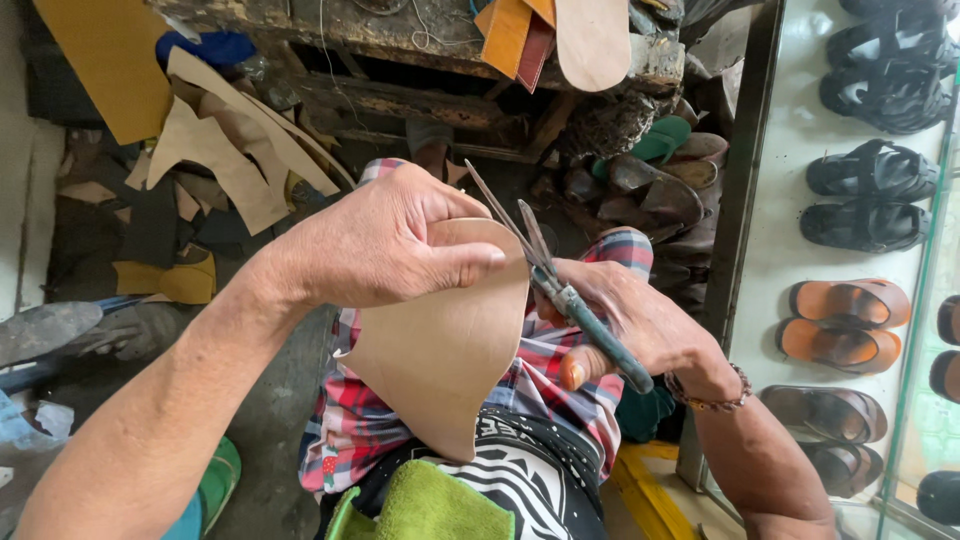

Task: The person cuts a light-colored leather piece into a shoe insole shape using shears. The person holds the leather with the left hand and trims the edges with the right hand, rotating the piece to follow the outline.

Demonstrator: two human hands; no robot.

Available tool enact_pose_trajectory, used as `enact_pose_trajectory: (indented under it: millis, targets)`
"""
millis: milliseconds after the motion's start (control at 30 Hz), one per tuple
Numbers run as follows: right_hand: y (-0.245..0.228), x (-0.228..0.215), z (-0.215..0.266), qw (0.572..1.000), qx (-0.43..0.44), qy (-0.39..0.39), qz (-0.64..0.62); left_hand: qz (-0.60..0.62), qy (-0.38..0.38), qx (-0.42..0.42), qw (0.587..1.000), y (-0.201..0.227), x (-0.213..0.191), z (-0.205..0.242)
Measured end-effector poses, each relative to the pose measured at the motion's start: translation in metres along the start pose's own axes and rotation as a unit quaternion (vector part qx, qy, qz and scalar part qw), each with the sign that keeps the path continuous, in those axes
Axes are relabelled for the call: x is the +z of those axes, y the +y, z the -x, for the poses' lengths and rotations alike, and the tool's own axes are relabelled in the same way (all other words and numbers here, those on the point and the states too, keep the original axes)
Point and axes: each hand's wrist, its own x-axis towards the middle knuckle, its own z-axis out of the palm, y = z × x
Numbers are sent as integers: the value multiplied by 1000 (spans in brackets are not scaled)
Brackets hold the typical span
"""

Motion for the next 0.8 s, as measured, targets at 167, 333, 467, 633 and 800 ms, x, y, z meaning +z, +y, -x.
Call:
enact_pose_trajectory:
  millis: [167,333,467,633,800]
  targets:
    - [9,0,1,1000,21,2,3,20,-15,9,1000,-4,1,-6]
    - [15,3,2,1000,12,16,19,8,-19,18,1000,-10,4,-11]
    - [18,3,5,999,23,29,25,22,-14,18,1000,-11,7,-14]
    - [16,3,10,997,20,40,62,35,-23,38,998,-14,9,-15]
    - [23,2,12,993,50,13,106,29,-30,56,998,-19,10,-17]
